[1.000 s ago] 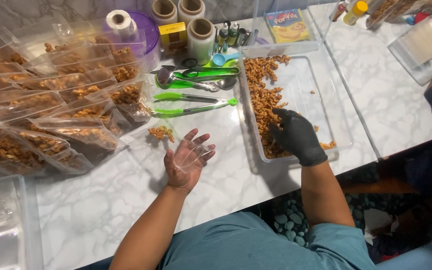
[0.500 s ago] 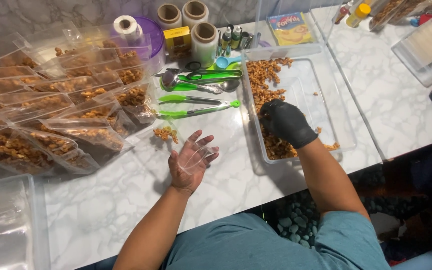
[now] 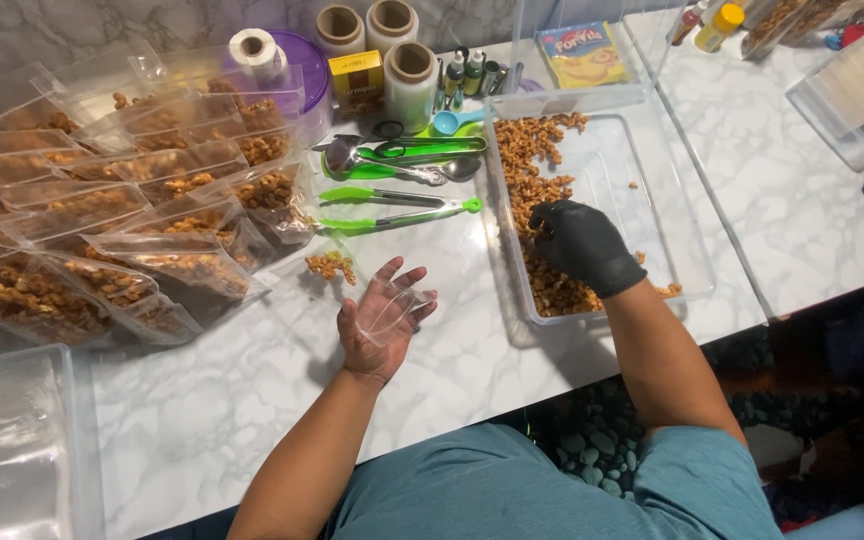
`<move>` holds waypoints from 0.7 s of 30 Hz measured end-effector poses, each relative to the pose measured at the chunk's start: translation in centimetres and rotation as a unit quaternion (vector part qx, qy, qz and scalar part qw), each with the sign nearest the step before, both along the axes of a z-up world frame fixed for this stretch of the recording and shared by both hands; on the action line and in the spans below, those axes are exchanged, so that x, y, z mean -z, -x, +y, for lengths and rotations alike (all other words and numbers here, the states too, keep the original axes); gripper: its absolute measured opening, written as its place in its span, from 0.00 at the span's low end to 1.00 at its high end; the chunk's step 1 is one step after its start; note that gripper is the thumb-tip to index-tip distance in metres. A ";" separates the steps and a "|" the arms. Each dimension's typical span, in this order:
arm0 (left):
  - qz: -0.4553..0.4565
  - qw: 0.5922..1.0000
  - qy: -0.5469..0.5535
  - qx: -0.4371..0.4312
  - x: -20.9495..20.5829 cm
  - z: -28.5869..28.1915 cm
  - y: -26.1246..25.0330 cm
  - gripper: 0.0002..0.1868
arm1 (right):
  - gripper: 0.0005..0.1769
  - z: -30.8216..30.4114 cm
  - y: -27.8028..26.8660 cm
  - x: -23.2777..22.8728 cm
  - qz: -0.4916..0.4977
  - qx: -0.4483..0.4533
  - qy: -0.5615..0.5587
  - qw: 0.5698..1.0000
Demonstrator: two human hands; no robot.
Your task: Packing loose snacks from a large tray into individual plastic bags using hands and tongs.
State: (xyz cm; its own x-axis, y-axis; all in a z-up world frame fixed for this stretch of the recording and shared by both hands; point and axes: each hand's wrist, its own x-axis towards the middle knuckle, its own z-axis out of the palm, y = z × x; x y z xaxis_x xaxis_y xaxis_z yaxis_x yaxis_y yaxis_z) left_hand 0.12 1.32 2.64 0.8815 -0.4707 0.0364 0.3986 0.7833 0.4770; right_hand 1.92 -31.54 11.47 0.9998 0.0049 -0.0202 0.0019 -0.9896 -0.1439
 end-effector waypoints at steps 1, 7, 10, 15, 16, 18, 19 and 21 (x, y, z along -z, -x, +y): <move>0.000 1.000 0.000 -0.001 0.1 0.0 0.0 0.55 | 0.18 -0.4 0.0 0.3 0.000 -0.001 0.000 1.000; 0.003 1.000 0.017 -0.023 1.0 -0.1 -0.3 0.54 | 0.08 -1.9 0.9 0.2 -0.057 0.002 -0.006 0.998; 0.000 0.999 0.026 -0.042 1.3 -0.1 -0.4 0.53 | 0.10 -0.8 2.2 -1.3 -0.132 0.022 -0.001 0.991; -0.003 0.999 0.032 -0.039 1.5 -0.2 -0.4 0.59 | 0.10 5.9 5.6 -6.2 -0.373 -0.093 -0.236 0.892; -0.003 0.999 0.030 -0.044 1.6 -0.2 -0.4 0.59 | 0.10 7.1 6.4 -5.9 -0.373 -0.097 -0.239 0.891; 0.005 0.998 0.053 -0.033 1.9 -0.2 -0.4 0.61 | 0.07 9.6 8.1 -5.3 -0.346 -0.135 -0.315 0.873; 0.004 0.998 0.051 -0.036 1.7 -0.2 -0.4 0.61 | 0.07 10.6 8.2 -4.5 -0.346 -0.138 -0.318 0.872; 0.013 0.998 0.065 -0.022 1.5 -0.2 -0.2 0.63 | 0.07 12.5 8.5 -3.0 -0.366 -0.229 -0.293 0.853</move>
State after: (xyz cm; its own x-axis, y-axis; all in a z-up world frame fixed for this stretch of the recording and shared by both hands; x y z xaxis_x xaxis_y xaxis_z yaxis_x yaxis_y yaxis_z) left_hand 0.35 1.12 1.18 0.9025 -0.4249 0.0705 0.3741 0.8543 0.3607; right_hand -6.58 -19.01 14.47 0.6344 0.1925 0.7487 0.6700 -0.6199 -0.4084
